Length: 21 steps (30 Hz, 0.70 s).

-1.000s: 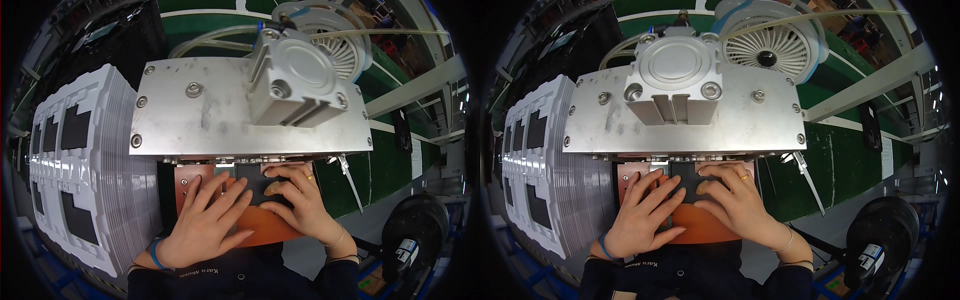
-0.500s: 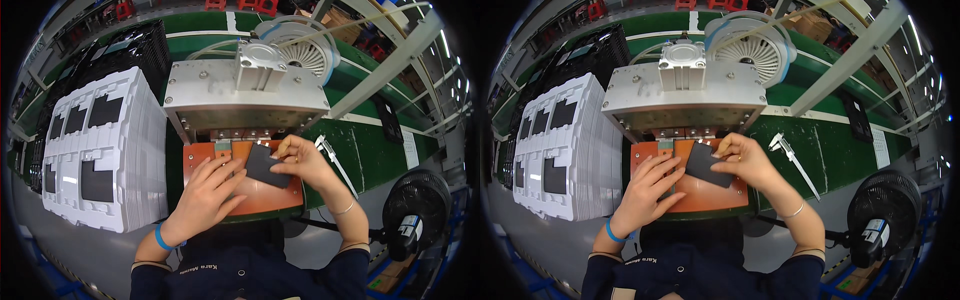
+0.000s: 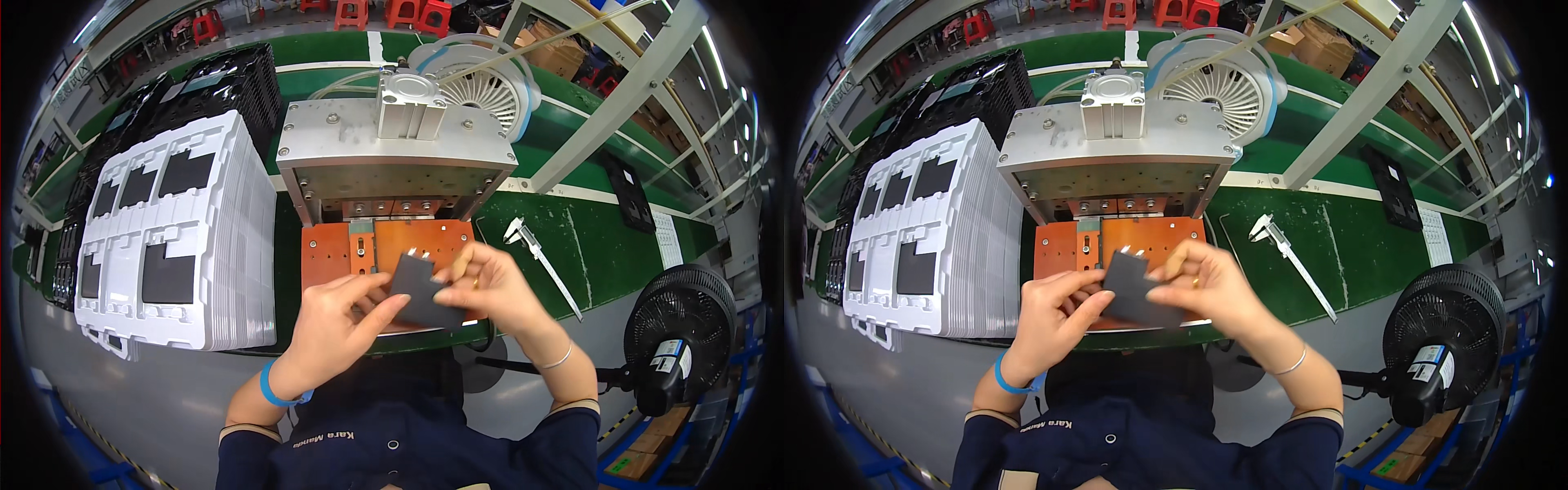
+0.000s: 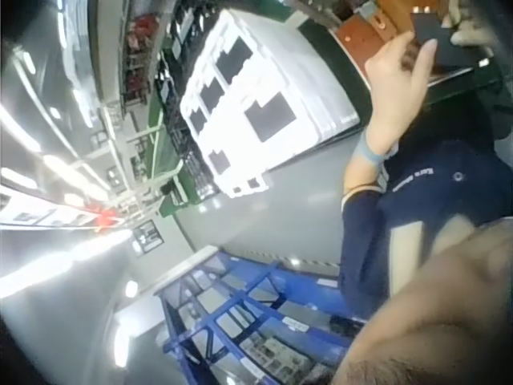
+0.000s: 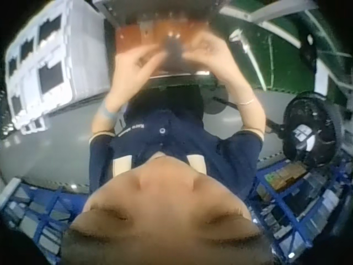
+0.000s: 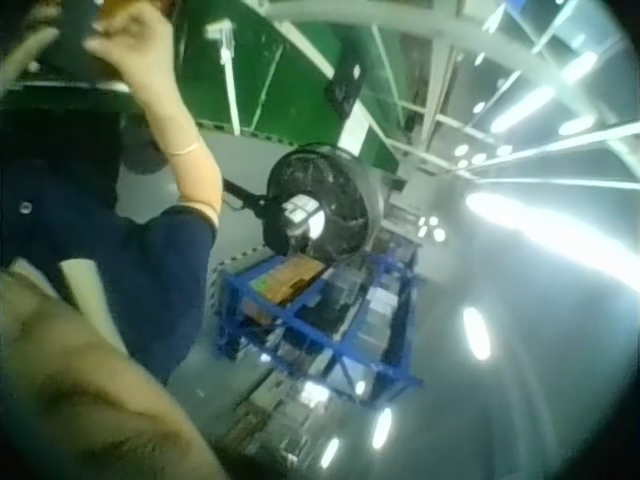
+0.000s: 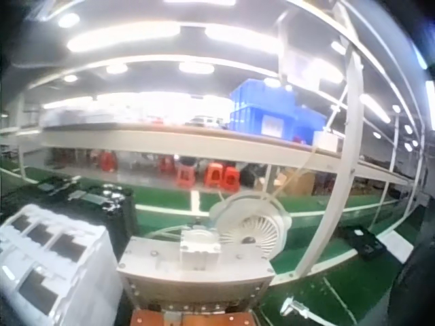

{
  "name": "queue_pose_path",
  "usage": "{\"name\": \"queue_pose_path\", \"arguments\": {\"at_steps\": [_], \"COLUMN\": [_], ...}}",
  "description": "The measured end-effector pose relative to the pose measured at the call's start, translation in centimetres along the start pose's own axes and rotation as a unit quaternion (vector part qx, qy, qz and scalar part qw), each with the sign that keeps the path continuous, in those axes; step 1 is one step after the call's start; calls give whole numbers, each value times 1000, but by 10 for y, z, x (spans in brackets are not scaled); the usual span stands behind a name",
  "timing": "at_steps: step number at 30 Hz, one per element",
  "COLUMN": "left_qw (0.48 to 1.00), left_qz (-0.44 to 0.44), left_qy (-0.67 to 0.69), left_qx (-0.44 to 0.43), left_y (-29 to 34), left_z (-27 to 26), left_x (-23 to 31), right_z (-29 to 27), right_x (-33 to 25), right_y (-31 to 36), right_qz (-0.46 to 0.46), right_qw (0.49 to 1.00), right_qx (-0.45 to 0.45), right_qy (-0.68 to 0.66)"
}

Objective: The person repeatedly picks up small black rectangular components from a white tray and places them into a press machine. They operate the machine to press the components, then remove them and return them to the tray. The person also uses a caliper to measure one of the components during the process.

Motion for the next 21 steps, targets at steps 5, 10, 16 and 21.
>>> {"name": "queue_pose_path", "arguments": {"at_steps": [5,10,16,21], "left_qw": [977,997,994,915], "left_qz": [-79,-46,105,175], "left_qy": [200,55,-30,-217], "left_qx": [-11,22,28,292], "left_y": [10,42,85,116], "left_z": [0,-20,-50,-130], "left_x": [-12,-19,16,59], "right_z": [-6,-17,-15,8], "right_x": [7,23,20,-5], "right_y": [1,-18,-38,-25], "right_qz": [-121,-161,-206,-286], "right_qw": [964,776,700,740], "right_qx": [138,222,257,271], "right_qy": [194,569,633,544]}}
Point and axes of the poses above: each hand's wrist, its own y-axis away from the middle knuckle, its own z-axis out of the palm, x = y × z, the point moved 1 cm from there along -y, towards the middle knuckle, and after that the axes turned 15 degrees about y, right-handed, at the moved point
